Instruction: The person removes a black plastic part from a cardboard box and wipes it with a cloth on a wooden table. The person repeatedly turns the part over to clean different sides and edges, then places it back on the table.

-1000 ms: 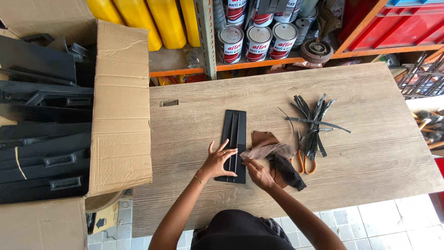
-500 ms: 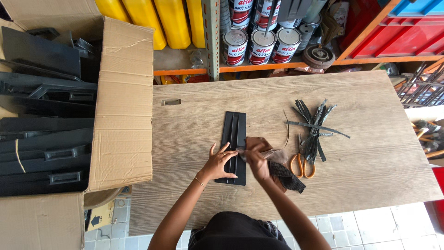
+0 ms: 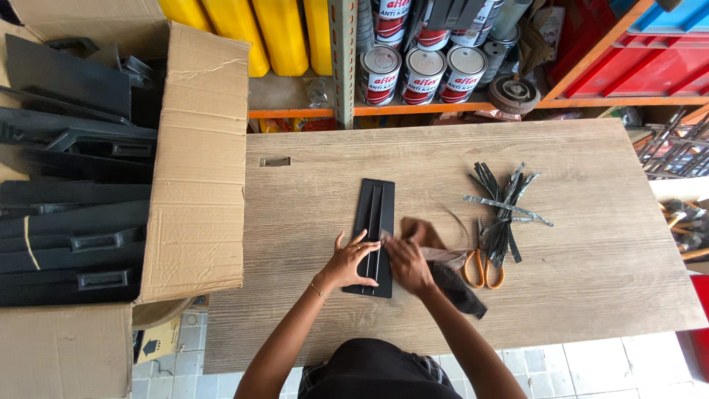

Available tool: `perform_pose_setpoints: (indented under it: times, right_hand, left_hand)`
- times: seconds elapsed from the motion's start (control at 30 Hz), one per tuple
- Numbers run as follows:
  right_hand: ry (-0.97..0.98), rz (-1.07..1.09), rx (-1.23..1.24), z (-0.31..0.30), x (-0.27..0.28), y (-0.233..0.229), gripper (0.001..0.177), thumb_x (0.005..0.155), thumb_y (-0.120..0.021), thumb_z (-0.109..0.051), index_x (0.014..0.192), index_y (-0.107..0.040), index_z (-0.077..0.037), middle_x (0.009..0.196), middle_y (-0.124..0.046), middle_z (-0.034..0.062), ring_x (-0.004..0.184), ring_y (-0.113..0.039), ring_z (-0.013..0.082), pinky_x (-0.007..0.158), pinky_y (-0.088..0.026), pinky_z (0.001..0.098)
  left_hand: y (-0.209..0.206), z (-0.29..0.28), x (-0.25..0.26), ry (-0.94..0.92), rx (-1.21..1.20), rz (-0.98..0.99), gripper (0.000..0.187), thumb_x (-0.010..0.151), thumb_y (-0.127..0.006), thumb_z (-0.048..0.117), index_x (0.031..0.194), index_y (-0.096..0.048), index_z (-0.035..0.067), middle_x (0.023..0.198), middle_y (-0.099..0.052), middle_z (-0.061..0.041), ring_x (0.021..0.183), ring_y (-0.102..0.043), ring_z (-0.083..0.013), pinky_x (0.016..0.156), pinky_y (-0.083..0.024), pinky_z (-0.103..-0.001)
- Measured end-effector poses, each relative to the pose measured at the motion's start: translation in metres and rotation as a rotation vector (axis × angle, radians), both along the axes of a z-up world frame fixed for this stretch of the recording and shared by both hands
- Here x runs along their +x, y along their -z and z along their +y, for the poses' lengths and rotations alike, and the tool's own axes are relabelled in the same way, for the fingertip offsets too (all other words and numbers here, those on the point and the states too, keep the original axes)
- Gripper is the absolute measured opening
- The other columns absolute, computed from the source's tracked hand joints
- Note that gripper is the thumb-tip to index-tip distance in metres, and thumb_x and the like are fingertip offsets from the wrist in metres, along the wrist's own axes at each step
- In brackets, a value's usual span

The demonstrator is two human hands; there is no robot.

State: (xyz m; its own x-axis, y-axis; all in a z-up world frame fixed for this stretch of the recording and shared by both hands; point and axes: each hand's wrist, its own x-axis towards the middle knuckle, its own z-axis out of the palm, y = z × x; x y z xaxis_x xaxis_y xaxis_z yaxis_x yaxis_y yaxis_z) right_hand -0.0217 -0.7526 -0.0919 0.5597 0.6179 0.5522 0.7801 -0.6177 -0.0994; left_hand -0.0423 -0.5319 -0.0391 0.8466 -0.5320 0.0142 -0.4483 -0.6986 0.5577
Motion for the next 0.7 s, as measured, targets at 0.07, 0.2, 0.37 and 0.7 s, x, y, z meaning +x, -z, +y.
perform_pose_setpoints:
  times: [0.07, 0.2, 0.37, 0.7]
  right_hand:
    - [0.046, 0.045, -0.034, 0.006, 0.004, -0.01, 0.046, 0.084, -0.044, -0.021, 0.125, -0.052, -0.003, 0.13, -0.052, 0.0121, 0.118, -0.05, 0.0287, 0.102, -0.028, 0.0505]
    - [0.064, 0.061, 0.036, 0.013, 0.009, -0.006, 0.027, 0.086, -0.048, -0.018, 0.107, -0.06, -0.003, 0.106, -0.061, 0.0115, 0.107, -0.057, 0.0277, 0.103, -0.032, 0.0479]
    - [0.083, 0.068, 0.077, -0.008, 0.0, 0.011, 0.014, 0.086, -0.049, -0.012, 0.096, -0.059, -0.012, 0.091, -0.056, 0.0056, 0.089, -0.058, 0.0241, 0.086, -0.043, 0.0382]
    - [0.175, 0.492, 0.455, -0.032, 0.02, 0.021, 0.006, 0.085, -0.058, -0.012, 0.087, -0.064, -0.013, 0.073, -0.061, 0.0043, 0.072, -0.064, 0.0274, 0.072, -0.051, 0.0373]
  left_hand:
    - [0.001, 0.0, -0.001, -0.009, -0.007, 0.007, 0.085, 0.056, -0.069, 0.065, 0.126, -0.046, 0.022, 0.135, -0.048, 0.004, 0.138, -0.025, -0.0222, 0.105, -0.006, -0.065]
    - [-0.002, 0.0, -0.001, -0.018, -0.016, 0.02, 0.085, 0.055, -0.07, 0.064, 0.125, -0.047, 0.022, 0.133, -0.049, 0.004, 0.138, -0.026, -0.0218, 0.104, -0.008, -0.065]
    - [-0.001, 0.0, 0.001, -0.012, -0.023, 0.011, 0.085, 0.056, -0.07, 0.065, 0.125, -0.047, 0.022, 0.133, -0.049, 0.005, 0.137, -0.028, -0.0214, 0.105, -0.008, -0.064]
    - [-0.009, 0.0, 0.0, -0.021, -0.044, 0.057, 0.084, 0.057, -0.07, 0.066, 0.126, -0.047, 0.021, 0.133, -0.049, 0.005, 0.137, -0.029, -0.0214, 0.105, -0.008, -0.064]
